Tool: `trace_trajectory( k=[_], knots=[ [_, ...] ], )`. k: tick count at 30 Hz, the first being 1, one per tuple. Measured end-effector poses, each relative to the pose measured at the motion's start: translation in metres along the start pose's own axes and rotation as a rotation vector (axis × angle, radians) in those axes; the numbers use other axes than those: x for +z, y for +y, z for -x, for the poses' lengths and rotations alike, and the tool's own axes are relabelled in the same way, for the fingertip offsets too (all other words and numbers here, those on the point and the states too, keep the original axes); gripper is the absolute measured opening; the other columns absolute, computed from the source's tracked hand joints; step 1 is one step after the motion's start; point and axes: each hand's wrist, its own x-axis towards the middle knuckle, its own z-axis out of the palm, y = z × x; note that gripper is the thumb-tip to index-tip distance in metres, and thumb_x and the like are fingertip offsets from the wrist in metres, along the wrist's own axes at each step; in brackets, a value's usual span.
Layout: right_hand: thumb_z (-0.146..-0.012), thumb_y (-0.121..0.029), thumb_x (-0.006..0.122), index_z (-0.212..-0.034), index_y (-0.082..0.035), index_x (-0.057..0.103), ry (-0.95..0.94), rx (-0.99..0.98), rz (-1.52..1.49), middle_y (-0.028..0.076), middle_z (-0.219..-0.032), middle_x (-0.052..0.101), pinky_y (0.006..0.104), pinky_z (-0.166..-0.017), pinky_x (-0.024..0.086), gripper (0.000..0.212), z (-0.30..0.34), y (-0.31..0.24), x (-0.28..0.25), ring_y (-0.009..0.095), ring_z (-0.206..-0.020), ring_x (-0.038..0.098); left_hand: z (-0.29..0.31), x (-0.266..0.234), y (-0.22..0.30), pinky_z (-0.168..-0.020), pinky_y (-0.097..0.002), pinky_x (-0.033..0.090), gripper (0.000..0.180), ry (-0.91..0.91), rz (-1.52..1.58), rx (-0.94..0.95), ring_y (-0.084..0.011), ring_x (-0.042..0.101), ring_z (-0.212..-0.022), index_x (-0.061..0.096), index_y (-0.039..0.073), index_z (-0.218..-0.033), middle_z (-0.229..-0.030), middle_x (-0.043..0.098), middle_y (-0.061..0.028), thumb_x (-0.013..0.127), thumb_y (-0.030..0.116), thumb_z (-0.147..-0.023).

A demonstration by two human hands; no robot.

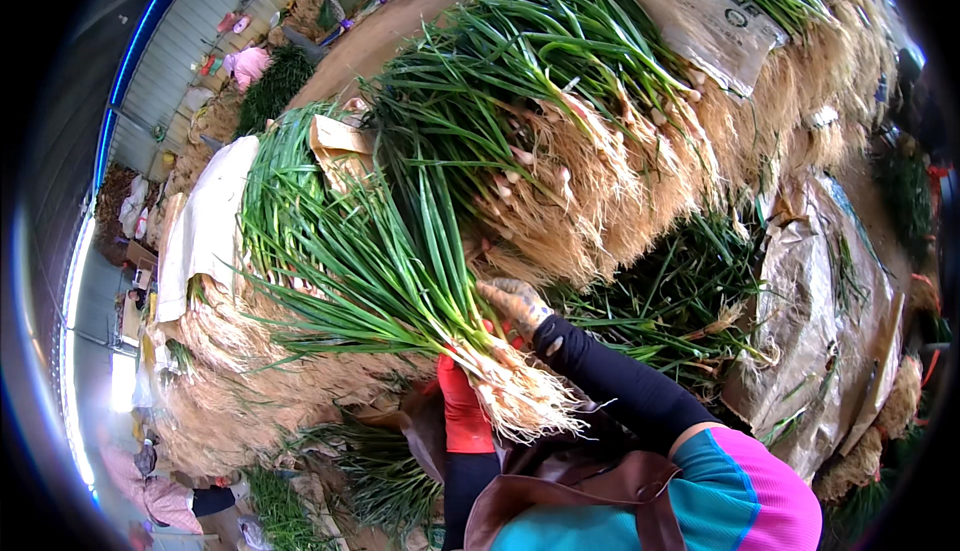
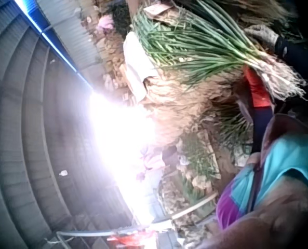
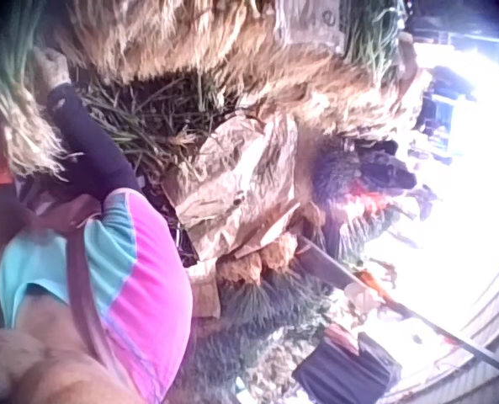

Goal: The person gathers bundles of scallions from a large pile, removes individual yellowing or damaged leaves by hand, and places the cleaned bundles onto a nearby sorting area.

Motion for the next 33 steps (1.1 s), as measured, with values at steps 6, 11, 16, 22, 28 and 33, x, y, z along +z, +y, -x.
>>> trace_trajectory(
  k=[6, 11, 16, 22, 28, 33],
  knots=[
    [-0.084, -0.03, 0.062, -0.094, -0.002, 0.062, -0.081, 0.153, -0.01, 0.002, -0.076, 0.062, 0.0208, -0.057, 0.041, 0.029, -0.007, -0.015, 0.004, 0.007, -0.064, 0.053, 0.0, -0.006, -0.004, -0.084, -0.0483, 0.046, 0.055, -0.021, 0.087, -0.063, -0.0372, 0.054, -0.102, 0.041, 0.007, -0.128, -0.113, 0.055, -0.0159, 0.045, 0.043, -0.087],
    [-0.078, -0.022, 0.068, -0.087, -0.002, 0.063, 0.054, -0.051, 0.121, 0.003, -0.071, 0.062, 0.0236, -0.056, 0.045, 0.023, 0.024, -0.017, -0.007, 0.01, -0.06, 0.055, -0.003, -0.009, -0.001, -0.085, -0.0509, 0.046, 0.059, -0.087, 0.109, -0.054, -0.0351, 0.053, -0.104, 0.041, 0.006, -0.126, -0.114, 0.055, -0.0165, 0.053, 0.042, -0.081],
    [-0.079, -0.017, 0.068, -0.089, 0.002, 0.062, 0.383, -0.212, 0.254, 0.005, -0.074, 0.063, 0.0237, -0.058, 0.045, 0.022, 0.046, 0.016, -0.072, 0.011, -0.063, 0.056, 0.0, 0.008, -0.006, -0.092, -0.0489, 0.042, 0.062, -0.001, 0.114, -0.14, -0.0329, 0.051, -0.107, 0.045, 0.005, -0.124, -0.114, 0.055, -0.0136, 0.056, 0.046, -0.079],
    [-0.082, -0.027, 0.061, -0.103, -0.002, 0.061, 0.355, 0.084, 1.428, 0.012, -0.092, 0.065, 0.0371, -0.075, 0.048, 0.033, 0.102, -0.012, -0.169, 0.029, -0.082, 0.061, -0.005, 0.02, -0.009, -0.102, -0.0504, 0.031, 0.055, -0.074, 0.298, -0.168, -0.0345, 0.04, -0.121, 0.041, 0.01, -0.131, -0.127, 0.048, -0.0072, 0.048, 0.038, -0.085],
    [-0.094, -0.04, 0.037, -0.136, -0.005, 0.032, 0.557, -0.677, 0.167, 0.01, -0.134, 0.042, 0.0335, -0.101, 0.028, 0.055, 0.148, -0.029, -0.109, 0.021, -0.121, 0.041, -0.03, 0.046, -0.043, -0.104, -0.0522, 0.025, 0.056, -0.256, 0.413, -0.129, -0.0364, 0.029, -0.128, 0.035, 0.008, -0.135, -0.138, 0.036, -0.012, 0.048, 0.029, -0.084],
    [-0.091, -0.041, 0.041, -0.141, -0.013, 0.019, 0.323, -0.608, -0.053, 0.016, -0.143, 0.025, 0.047, -0.099, 0.033, 0.061, 0.091, -0.042, -0.076, 0.032, -0.125, 0.035, -0.056, 0.066, -0.072, -0.103, -0.0439, 0.031, 0.052, -0.372, 0.491, -0.229, -0.0315, 0.041, -0.121, 0.037, 0.0, -0.13, -0.131, 0.043, -0.0174, 0.049, 0.021, -0.084]
  ],
)
